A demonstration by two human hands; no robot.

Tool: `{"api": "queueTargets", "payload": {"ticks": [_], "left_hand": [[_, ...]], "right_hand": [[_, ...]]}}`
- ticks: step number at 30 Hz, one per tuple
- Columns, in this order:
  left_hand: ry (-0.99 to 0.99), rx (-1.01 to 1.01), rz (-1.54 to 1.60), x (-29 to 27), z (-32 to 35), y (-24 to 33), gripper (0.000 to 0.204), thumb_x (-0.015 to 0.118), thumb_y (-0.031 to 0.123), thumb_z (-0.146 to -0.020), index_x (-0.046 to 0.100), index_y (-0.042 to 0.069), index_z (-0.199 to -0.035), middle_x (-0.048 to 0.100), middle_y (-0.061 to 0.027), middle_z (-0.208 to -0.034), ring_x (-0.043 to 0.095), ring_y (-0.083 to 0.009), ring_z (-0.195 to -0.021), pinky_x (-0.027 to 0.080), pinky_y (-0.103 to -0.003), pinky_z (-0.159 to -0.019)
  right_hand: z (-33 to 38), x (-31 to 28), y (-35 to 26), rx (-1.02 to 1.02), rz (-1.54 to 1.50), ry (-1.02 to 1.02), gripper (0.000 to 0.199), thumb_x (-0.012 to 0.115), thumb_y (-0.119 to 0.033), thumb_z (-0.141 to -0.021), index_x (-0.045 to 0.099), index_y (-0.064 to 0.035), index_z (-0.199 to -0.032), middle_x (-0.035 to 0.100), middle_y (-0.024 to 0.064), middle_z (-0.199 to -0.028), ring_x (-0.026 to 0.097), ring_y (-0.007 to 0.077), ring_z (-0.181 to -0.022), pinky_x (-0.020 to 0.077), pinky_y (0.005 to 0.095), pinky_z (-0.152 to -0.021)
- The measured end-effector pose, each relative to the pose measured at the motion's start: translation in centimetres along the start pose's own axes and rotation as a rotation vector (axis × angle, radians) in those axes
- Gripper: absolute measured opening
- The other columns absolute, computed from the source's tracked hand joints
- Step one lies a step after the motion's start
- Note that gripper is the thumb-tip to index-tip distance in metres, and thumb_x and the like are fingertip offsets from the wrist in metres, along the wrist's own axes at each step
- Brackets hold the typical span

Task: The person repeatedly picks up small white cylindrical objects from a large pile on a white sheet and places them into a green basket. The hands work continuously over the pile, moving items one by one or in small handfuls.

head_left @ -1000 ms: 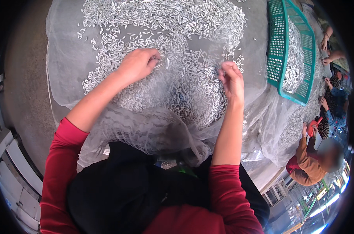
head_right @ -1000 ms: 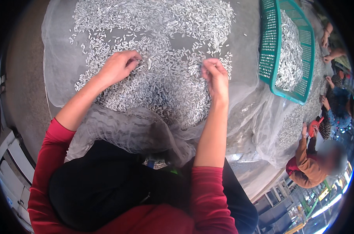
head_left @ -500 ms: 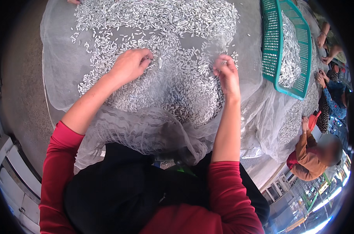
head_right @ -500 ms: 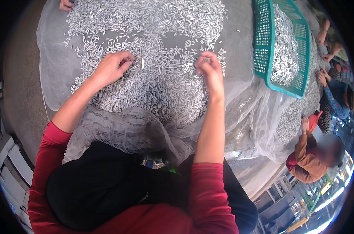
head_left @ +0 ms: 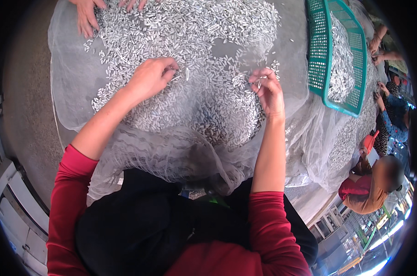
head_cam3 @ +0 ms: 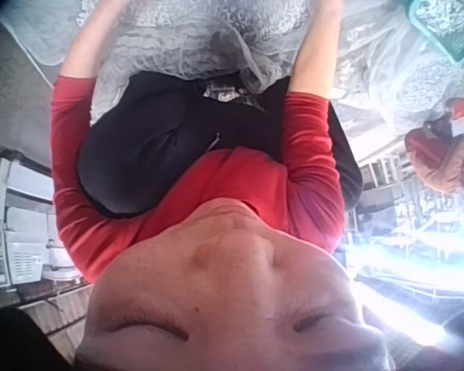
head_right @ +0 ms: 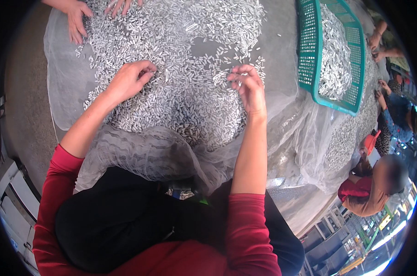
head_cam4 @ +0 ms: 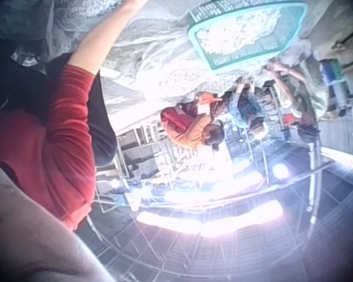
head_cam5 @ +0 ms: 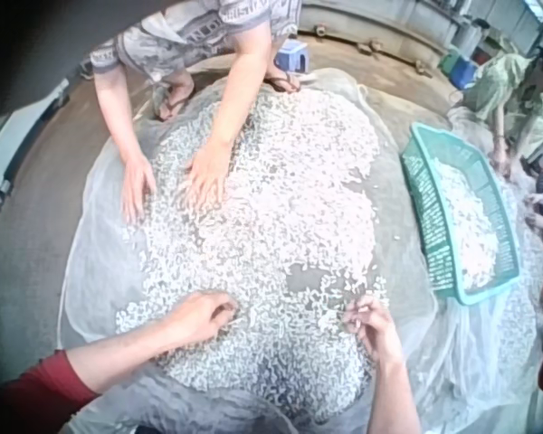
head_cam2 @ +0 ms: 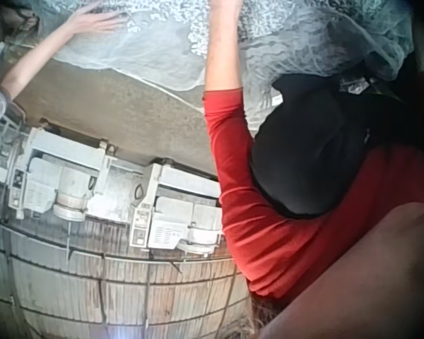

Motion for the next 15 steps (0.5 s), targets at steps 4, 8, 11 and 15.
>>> {"api": "queueTargets", "payload": {"ticks": [4, 8, 11, 15], "left_hand": [[0.001, 0.002, -0.010, 0.0, -0.2, 0.1, 0.017, 0.058, 0.010, -0.087, 0.063, 0.002, -0.101, 0.067, -0.0148, -0.090, 0.065, -0.0260, -0.077, 0.050, -0.035, -0.073], [0.008, -0.009, -0.011, -0.6, -0.3, 0.4, 0.017, 0.058, 0.011, -0.088, 0.064, 0.004, -0.102, 0.068, -0.0129, -0.091, 0.065, -0.0240, -0.079, 0.050, -0.034, -0.073], [0.054, -0.072, 0.013, -2.1, -0.5, 0.3, 0.017, 0.060, 0.012, -0.088, 0.064, 0.005, -0.104, 0.068, -0.0080, -0.092, 0.064, -0.0186, -0.082, 0.050, -0.032, -0.074], [0.307, 0.108, 0.079, -8.6, -0.3, 3.6, 0.019, 0.062, 0.015, -0.088, 0.066, 0.008, -0.105, 0.066, -0.0008, -0.097, 0.060, -0.0120, -0.088, 0.046, -0.027, -0.079]], "right_hand": [[0.1, 0.5, -0.3, -0.122, 0.882, 0.067, 0.020, 0.069, -0.002, -0.075, 0.065, -0.0092, -0.093, 0.060, 0.0021, -0.081, 0.060, 0.0188, -0.077, 0.0440, 0.0302, -0.065], [0.1, 3.9, -0.6, -0.393, 1.559, -0.052, 0.025, 0.074, -0.013, -0.073, 0.068, -0.0166, -0.096, 0.063, 0.0091, -0.086, 0.062, 0.0284, -0.076, 0.0495, 0.0398, -0.068], [0.2, 5.0, -0.5, -0.487, 1.726, -0.100, 0.017, 0.073, -0.016, -0.075, 0.068, -0.0156, -0.092, 0.064, 0.0086, -0.086, 0.064, 0.0286, -0.081, 0.0501, 0.0405, -0.069], [0.0, 4.9, -0.3, -0.441, 1.768, -0.157, 0.014, 0.070, -0.017, -0.078, 0.067, -0.0157, -0.091, 0.064, 0.0070, -0.087, 0.063, 0.0280, -0.079, 0.0493, 0.0393, -0.068]]}}
Point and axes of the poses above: each hand's wrist, its own z-axis away from the middle knuckle, its own x-axis out of the palm, y = z × x, the point moved 9 cm from there along -z, towards the middle knuckle
